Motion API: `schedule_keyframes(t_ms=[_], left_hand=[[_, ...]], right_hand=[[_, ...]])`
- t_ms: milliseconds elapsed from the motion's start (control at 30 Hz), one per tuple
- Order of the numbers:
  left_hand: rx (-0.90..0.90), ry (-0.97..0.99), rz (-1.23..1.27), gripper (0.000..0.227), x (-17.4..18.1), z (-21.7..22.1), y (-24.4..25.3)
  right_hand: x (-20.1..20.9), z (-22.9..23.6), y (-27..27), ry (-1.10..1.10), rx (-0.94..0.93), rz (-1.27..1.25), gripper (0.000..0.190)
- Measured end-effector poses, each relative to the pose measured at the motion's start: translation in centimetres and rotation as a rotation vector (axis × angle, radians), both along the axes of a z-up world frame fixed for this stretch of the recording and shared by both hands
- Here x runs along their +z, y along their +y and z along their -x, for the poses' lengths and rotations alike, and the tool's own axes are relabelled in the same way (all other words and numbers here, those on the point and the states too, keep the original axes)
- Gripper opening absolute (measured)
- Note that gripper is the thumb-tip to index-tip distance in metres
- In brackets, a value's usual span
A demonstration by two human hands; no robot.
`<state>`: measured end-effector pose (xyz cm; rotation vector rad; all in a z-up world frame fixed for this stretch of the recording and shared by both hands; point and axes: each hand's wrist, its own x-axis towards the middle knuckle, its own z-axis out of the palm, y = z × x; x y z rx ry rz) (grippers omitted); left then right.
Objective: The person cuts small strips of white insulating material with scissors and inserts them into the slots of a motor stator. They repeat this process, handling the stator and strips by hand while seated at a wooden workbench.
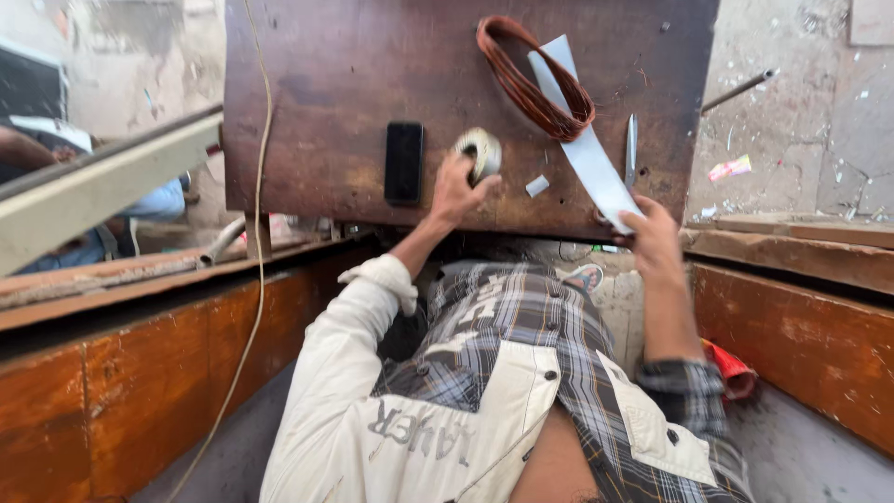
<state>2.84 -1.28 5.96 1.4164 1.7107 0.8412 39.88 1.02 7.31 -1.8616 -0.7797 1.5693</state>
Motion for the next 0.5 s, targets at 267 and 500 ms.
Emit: schedule_keyframes(t_ms=[267, 500], left_hand=[[-0.218, 0.592, -0.314, 0.04, -4.2, 0.2, 1.7], [-0.217, 0.679, -0.353, 0.045, -4.5, -1.7, 1.0]], right_hand=[[11.0, -8.4, -8.2, 0.119, -0.279, -0.517, 0.031], [18.0, -7.1, -11.2, 0.185, -0.221, -0.684, 0.021]])
